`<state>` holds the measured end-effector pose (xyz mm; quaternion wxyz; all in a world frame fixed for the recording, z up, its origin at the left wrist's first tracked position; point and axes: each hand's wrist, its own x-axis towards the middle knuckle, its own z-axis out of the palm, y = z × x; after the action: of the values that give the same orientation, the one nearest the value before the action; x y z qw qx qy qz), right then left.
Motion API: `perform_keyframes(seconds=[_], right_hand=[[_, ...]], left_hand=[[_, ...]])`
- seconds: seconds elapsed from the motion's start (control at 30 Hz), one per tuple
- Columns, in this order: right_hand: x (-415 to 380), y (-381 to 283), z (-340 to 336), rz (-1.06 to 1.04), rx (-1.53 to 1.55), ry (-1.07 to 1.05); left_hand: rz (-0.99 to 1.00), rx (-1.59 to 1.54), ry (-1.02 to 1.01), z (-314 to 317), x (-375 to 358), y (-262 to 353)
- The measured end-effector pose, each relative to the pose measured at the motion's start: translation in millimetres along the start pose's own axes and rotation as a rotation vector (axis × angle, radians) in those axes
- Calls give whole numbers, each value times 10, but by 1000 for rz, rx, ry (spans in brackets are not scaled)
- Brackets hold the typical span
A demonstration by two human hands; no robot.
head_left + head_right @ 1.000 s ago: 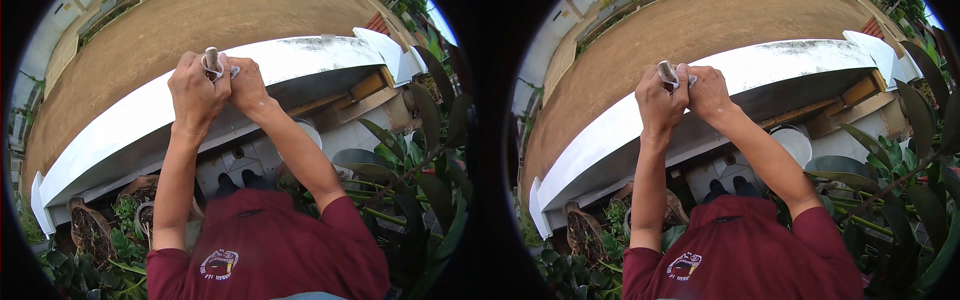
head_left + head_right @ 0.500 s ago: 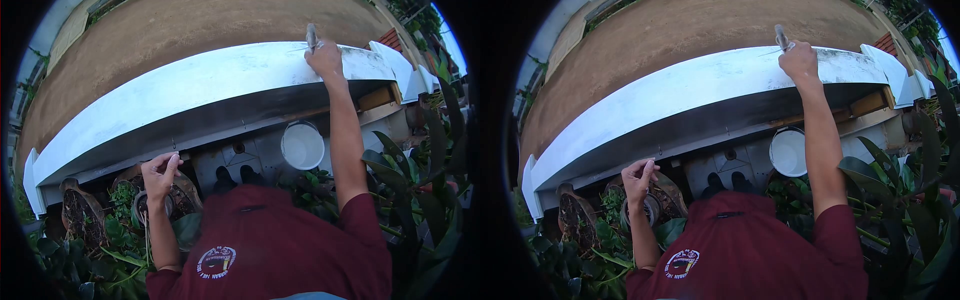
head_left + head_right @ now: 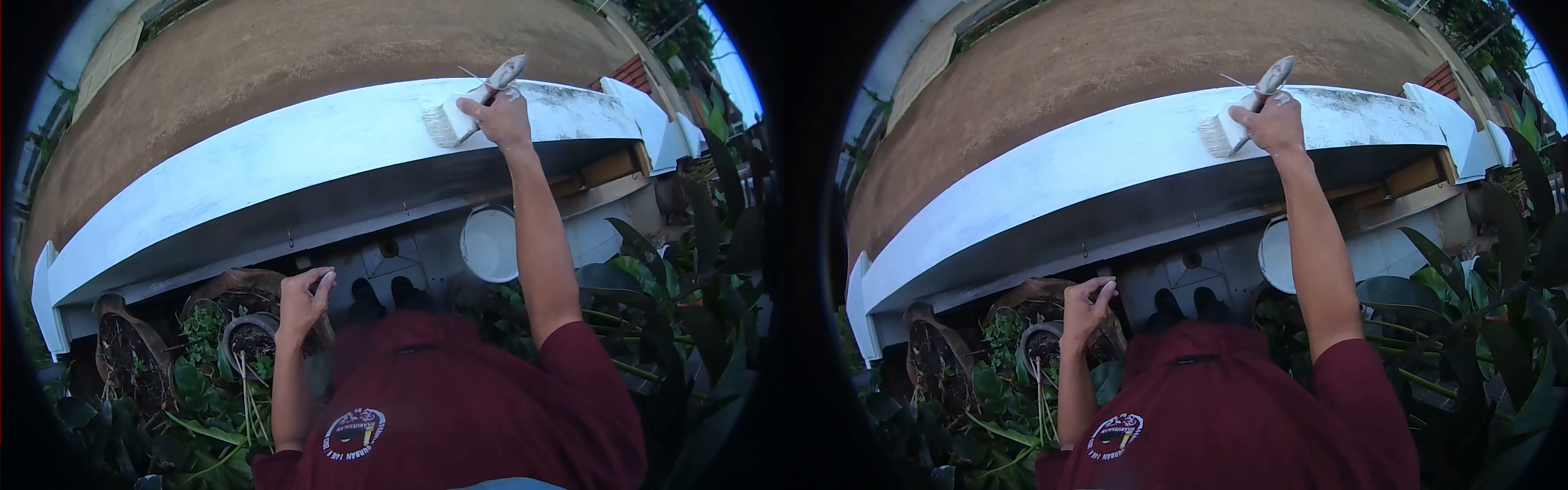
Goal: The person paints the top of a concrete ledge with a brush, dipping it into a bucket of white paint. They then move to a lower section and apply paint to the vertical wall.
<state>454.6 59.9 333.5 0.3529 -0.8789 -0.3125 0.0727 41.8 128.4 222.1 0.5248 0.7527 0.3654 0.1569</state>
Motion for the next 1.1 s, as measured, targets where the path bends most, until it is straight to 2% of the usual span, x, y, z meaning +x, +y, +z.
perform_keyframes(seconds=[0.07,0.1,0.13,0.2,0.27,0.33,0.43,0.5,0.53,0.57,0.63,0.7,0.8,0.83,0.87,0.97,1.03,1.1], right_hand=[[236,516,-624,68,-335,274],[262,470,-827,142,-492,380],[328,389,-858,160,-488,467],[494,96,-599,73,-423,397],[612,-260,109,-172,-549,243],[276,-1014,896,-396,-506,54],[-276,-2036,1594,-721,-328,-202],[-375,-2332,1710,-581,70,-266],[-334,-2307,1649,-481,223,-298],[-283,-2222,1562,-374,376,-334],[121,-1622,1400,-311,124,-197],[442,-879,836,-62,44,-131],[683,-103,-57,24,-371,139],[713,-4,-298,122,-449,208],[806,185,-456,67,-519,314],[652,-226,-336,40,-589,305],[350,-768,273,-104,-524,98],[-79,-1334,1035,-499,-577,-58]], left_hand=[[-104,-116,52,-35,-128,-173],[-130,-157,65,-67,-184,-252],[-148,-201,85,-95,-179,-289],[-133,-192,70,-60,-133,-250],[-147,-130,14,-6,-104,-29],[-39,-98,-26,115,-34,35],[46,-20,-64,285,24,226],[136,14,-77,340,78,271],[175,17,-57,341,80,273],[128,17,-58,322,61,254],[34,16,-63,232,26,170],[5,7,-35,131,-68,11],[-116,-44,7,4,-234,-179],[-165,-62,20,-50,-280,-238],[-165,-79,50,-62,-319,-321],[-199,-94,94,-71,-362,-434],[-167,-107,102,-32,-321,-312],[-67,-76,93,39,-204,-173]])
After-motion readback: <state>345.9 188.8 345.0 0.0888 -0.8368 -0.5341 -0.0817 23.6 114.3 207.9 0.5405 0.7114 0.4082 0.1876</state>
